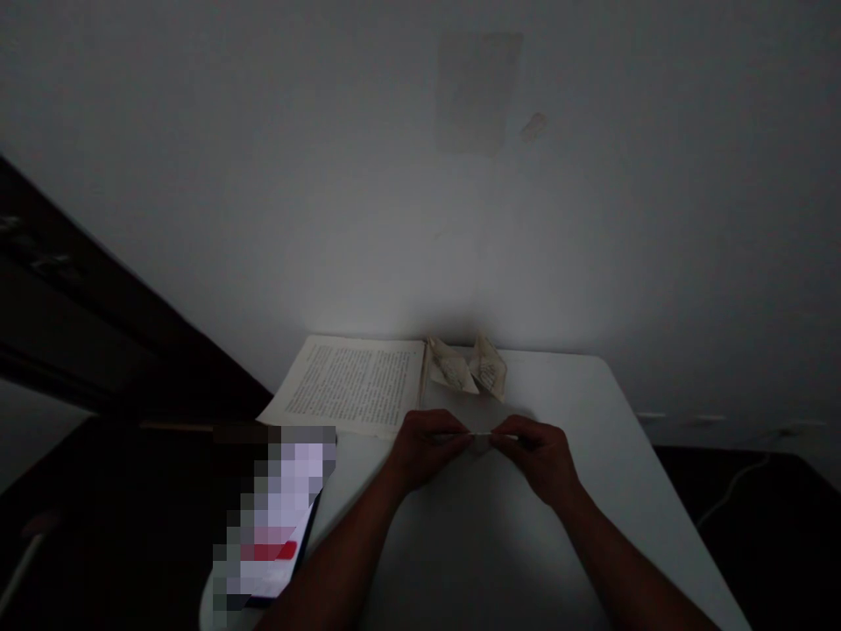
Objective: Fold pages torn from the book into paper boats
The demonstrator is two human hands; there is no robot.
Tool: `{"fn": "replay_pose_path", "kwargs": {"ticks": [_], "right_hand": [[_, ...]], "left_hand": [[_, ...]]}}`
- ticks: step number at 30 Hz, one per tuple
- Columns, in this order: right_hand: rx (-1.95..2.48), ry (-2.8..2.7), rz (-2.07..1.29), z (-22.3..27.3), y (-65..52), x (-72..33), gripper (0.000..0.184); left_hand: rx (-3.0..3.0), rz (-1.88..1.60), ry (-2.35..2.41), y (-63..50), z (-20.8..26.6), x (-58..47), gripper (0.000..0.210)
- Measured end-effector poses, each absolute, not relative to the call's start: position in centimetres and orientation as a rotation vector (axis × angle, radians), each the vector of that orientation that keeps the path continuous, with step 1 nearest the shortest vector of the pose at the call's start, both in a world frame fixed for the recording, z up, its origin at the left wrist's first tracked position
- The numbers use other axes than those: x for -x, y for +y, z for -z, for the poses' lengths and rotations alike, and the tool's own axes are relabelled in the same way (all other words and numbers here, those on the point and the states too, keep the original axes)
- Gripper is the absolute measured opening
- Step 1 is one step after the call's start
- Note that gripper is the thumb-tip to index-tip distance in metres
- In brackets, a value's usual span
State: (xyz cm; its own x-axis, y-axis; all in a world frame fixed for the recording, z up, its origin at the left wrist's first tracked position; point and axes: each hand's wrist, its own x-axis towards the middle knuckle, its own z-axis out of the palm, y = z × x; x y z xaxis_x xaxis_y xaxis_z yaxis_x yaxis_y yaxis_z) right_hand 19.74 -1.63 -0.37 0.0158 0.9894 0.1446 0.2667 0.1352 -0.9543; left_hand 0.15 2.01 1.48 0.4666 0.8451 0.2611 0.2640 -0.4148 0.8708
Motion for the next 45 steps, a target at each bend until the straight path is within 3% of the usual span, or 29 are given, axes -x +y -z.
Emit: {"fn": "replay_pose_path", "kwargs": {"ticks": [26,36,45], "right_hand": [[1.239,-1.494,-0.779,0.4,-2.0,-20.2,0.027],[1.202,-1.437,-1.085,0.0,-2.2,-19.0,0.018],[1.128,-1.448,-1.032,0.1,-2.2,-19.3,0.011]], "left_hand": [[-1.749,-0.911,1.056,1.6,-1.9,-0.2,0.012],[-1.742,-0.985,0.918,0.9,-1.5,-1.0,0.015],[-1.764,-0.982,0.975,0.6,-1.7,-1.0,0.011]]}}
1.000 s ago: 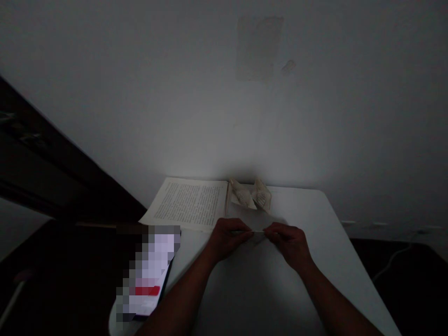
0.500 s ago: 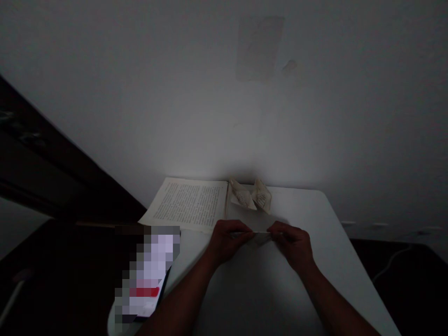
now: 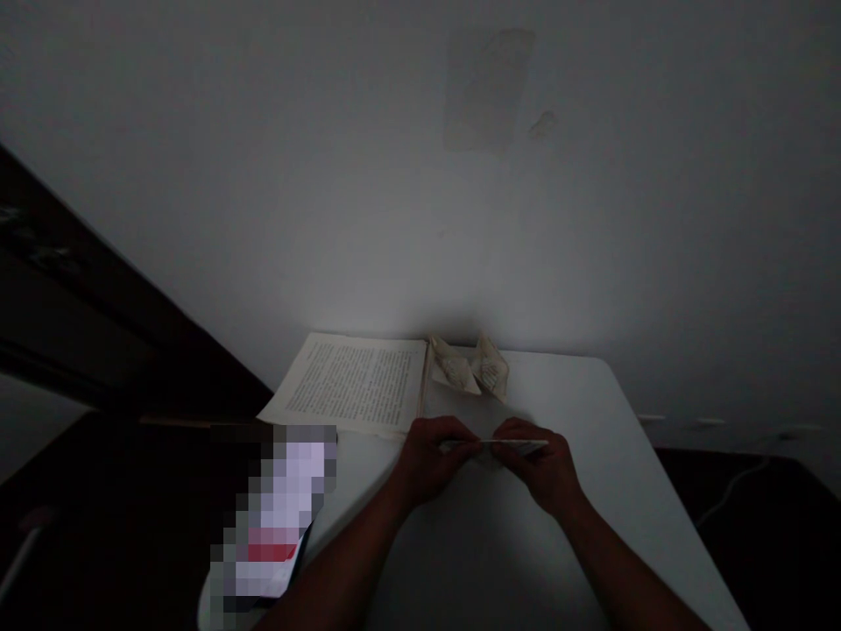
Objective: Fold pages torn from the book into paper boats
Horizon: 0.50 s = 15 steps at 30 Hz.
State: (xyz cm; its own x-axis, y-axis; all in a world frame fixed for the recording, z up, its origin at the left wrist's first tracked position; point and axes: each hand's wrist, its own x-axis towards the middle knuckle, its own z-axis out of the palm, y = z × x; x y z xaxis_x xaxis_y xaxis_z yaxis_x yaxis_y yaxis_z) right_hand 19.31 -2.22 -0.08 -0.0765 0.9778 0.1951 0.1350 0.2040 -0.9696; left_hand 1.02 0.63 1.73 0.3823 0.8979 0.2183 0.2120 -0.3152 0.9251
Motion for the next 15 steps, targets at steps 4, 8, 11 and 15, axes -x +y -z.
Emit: {"fn": "replay_pose_path", "kwargs": {"ticks": [4,8,11,15], "right_hand": [[1.127,-1.496,-1.035,-0.28,-2.32,-19.23,0.008],[1.113,-1.476,-0.999,-0.42,-2.41,-19.33,0.007],[1.101,-1.459,-1.001,-0.33,-2.44,-19.41,0.006],[1.11,-1.445,-1.007,-0.28,-2.42,-19.45,0.006]], "left_hand": [[-1.758,-0.992,0.932,0.55,-1.62,-1.13,0.011],[-1.702,-1.001,0.933,0.8,-1.6,-0.99,0.012],[-1.703,-1.038,0.902,0.96,-1.63,-0.87,0.014],[-1.655,-1.032,0.896,1.09,-1.48,-0.84,0.016]]}}
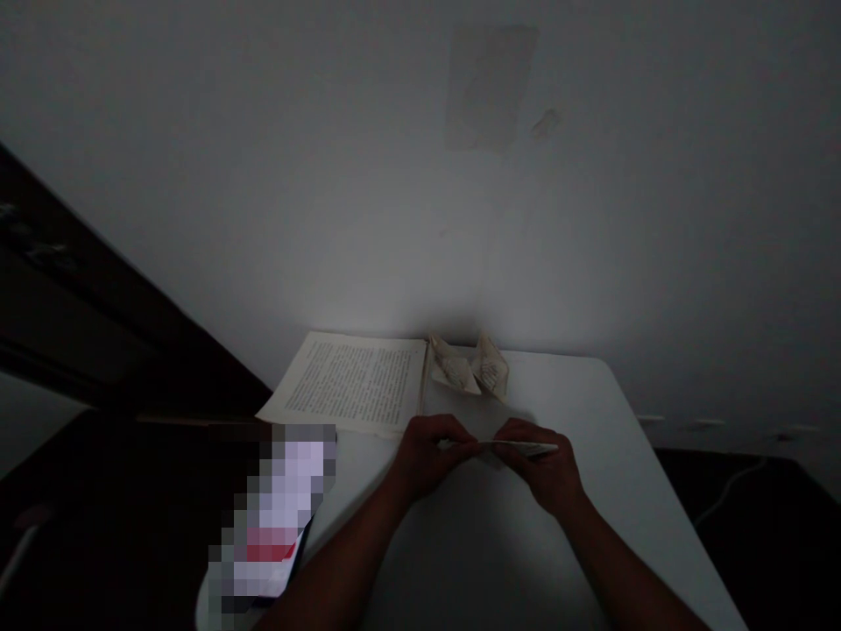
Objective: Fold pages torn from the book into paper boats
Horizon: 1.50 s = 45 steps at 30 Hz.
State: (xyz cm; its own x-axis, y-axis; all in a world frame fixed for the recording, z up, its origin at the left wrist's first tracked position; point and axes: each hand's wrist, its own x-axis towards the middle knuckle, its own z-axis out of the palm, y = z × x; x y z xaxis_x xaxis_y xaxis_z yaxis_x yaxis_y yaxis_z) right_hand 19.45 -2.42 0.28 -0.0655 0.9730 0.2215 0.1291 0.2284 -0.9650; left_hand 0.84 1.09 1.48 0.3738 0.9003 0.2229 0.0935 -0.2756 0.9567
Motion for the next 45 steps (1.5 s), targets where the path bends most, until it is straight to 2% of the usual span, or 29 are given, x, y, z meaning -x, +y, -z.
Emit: {"fn": "replay_pose_path", "kwargs": {"ticks": [14,29,36,45], "right_hand": [[1.185,-1.374,-0.962,-0.3,-2.4,-19.6,0.009],[1.205,-1.385,-0.946,-0.6,-2.4,-19.5,0.015],[1.23,-1.308,-1.008,-0.1,-2.5,-19.6,0.017],[1.28,-1.121,-0.936,0.6,-2.3,-19.4,0.028]], "left_hand": [[-1.607,-1.042,0.966,1.3,-1.2,-0.6,0.014],[-1.638,-1.066,1.035,1.3,-1.2,-0.4,0.029],[-1.617,-1.111,1.038,1.3,-1.1,-0.5,0.023],[-1.556,-1.142,1.037,1.4,-1.4,-0.3,0.027]]}}
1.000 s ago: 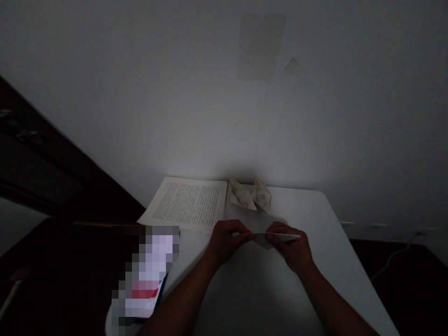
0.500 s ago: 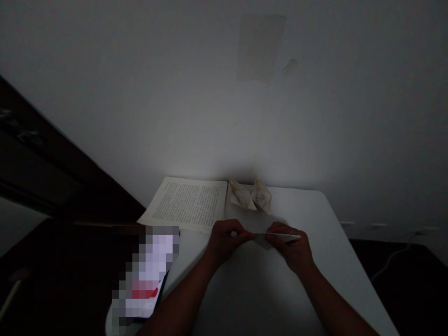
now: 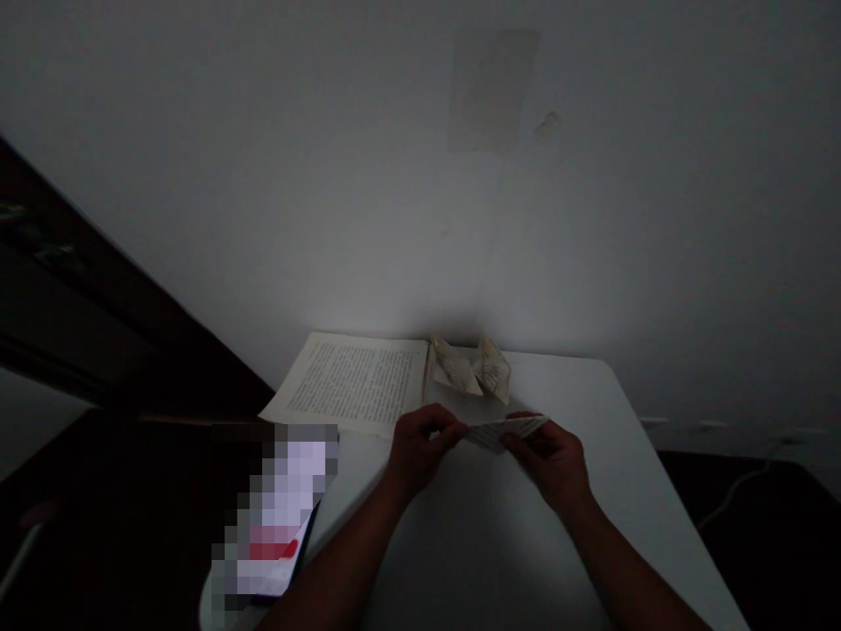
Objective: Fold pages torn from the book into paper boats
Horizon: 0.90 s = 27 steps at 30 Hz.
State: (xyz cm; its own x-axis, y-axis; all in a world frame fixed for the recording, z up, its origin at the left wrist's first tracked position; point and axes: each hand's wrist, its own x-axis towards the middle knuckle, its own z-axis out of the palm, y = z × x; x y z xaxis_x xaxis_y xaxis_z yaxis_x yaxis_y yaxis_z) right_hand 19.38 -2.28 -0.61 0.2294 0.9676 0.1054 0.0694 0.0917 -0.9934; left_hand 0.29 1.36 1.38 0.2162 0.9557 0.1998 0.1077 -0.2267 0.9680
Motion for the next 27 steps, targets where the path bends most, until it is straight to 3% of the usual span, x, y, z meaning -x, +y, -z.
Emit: {"fn": "replay_pose_path", "kwargs": {"ticks": [17,27], "right_hand": [[1.173,-1.316,-0.993,1.05,-2.47,-19.39,0.037],[1.167,-1.406,-1.001,1.03,-2.46,-19.7,0.039]], "left_hand": [[-1.633,-0.944,0.873,0.82,-1.13,-1.02,0.015],[-1.754,-0.854,0.88,0.62,-0.67,-1.14,0.023]]}}
